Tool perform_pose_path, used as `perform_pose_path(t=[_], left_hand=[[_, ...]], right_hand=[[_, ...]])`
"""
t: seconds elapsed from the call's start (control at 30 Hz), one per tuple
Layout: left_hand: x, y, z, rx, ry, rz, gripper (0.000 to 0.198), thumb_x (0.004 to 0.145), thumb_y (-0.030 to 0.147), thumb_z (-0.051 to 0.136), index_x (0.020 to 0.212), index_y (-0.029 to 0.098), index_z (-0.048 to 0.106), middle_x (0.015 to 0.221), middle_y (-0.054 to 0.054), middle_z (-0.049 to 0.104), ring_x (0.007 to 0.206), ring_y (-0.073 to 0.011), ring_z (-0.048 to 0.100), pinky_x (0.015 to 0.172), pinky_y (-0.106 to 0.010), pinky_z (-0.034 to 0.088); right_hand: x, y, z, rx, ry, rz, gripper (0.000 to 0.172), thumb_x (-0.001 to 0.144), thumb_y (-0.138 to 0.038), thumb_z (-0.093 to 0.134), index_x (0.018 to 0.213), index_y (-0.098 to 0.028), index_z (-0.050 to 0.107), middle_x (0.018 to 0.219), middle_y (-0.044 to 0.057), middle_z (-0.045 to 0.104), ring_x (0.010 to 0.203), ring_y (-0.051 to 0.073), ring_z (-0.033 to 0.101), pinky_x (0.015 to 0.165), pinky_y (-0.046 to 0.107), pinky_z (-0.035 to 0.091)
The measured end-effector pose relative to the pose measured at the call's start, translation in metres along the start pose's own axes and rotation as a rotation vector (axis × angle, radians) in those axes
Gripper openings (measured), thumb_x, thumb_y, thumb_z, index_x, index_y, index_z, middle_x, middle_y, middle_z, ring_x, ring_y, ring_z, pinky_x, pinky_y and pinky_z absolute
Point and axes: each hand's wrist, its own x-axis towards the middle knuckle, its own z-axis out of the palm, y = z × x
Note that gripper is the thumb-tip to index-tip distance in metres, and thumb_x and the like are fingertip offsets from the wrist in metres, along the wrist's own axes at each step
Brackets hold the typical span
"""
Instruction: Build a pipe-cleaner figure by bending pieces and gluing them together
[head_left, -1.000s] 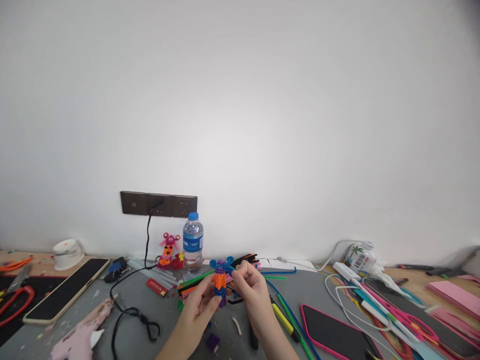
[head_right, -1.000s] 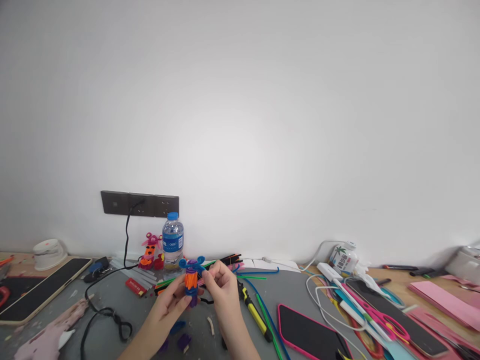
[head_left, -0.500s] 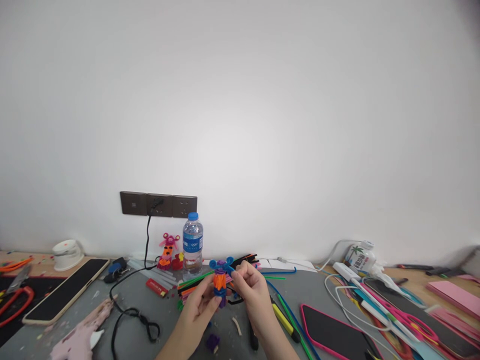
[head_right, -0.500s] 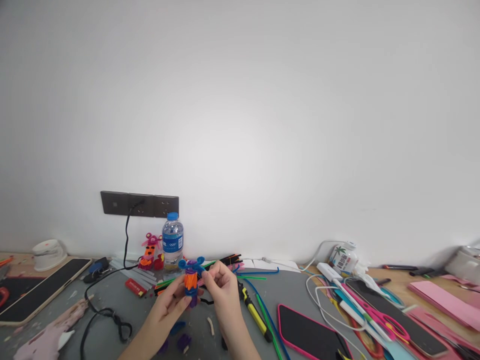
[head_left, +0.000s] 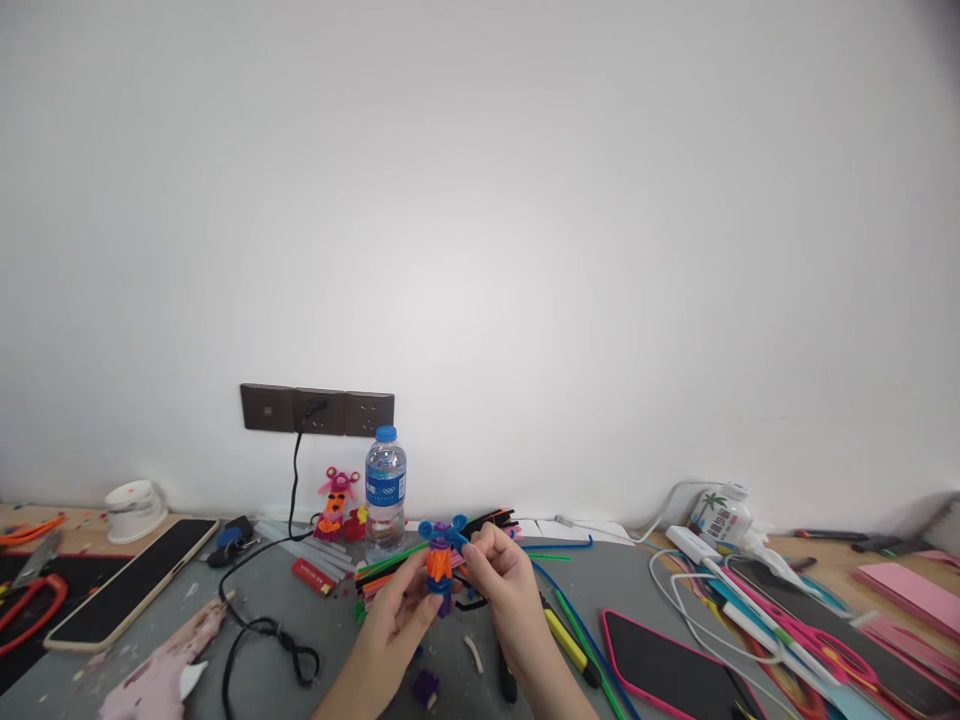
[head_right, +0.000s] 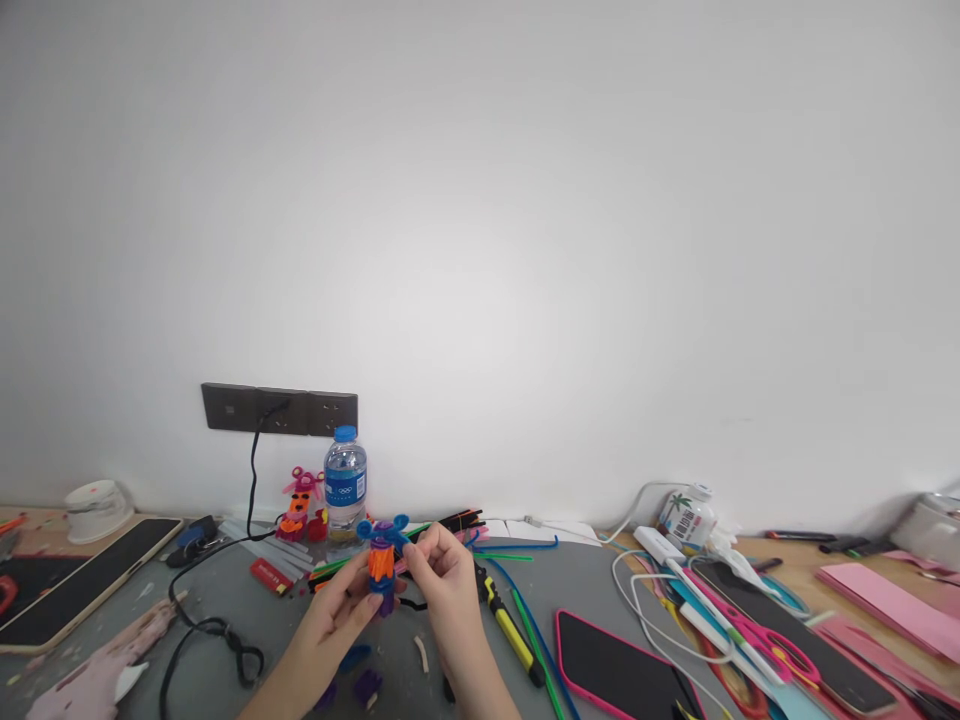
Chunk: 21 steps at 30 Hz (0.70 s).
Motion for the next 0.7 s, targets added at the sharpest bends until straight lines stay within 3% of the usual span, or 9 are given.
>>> perform_pose_path(t=[0.3, 0.7], left_hand=[[0.0015, 0.001, -0.0049, 0.039, -0.059, 0.007, 0.059, 0.083, 0.053, 0.065, 0.133, 0.024, 0.058, 0.134, -0.011, 0.063, 0.119, -0.033, 0.061, 0.101, -0.042, 0.05], [0.0011, -0.0065, -0.001, -0.037, -0.001, 0.014, 0.057, 0.08, 0.051, 0.069, 0.13, 0.024, 0.06, 0.133, -0.009, 0.064, 0.12, -0.0321, 0.061, 0.105, -0.043, 0.047]], right_hand=[[-0.0005, -0.0026, -0.0004, -0.019, -0.012, 0.026, 0.045, 0.071, -0.051, 0.077, 0.06, -0.021, 0.046, 0.052, -0.007, 0.043, 0.048, 0.009, 0.031, 0.047, 0.022, 0.031], [-0.0007, -0.0015, -0.0015, -0.033, -0.022, 0.016, 0.044, 0.073, -0.051, 0.075, 0.06, -0.021, 0.046, 0.053, -0.006, 0.043, 0.049, 0.009, 0.031, 0.048, 0.022, 0.029]])
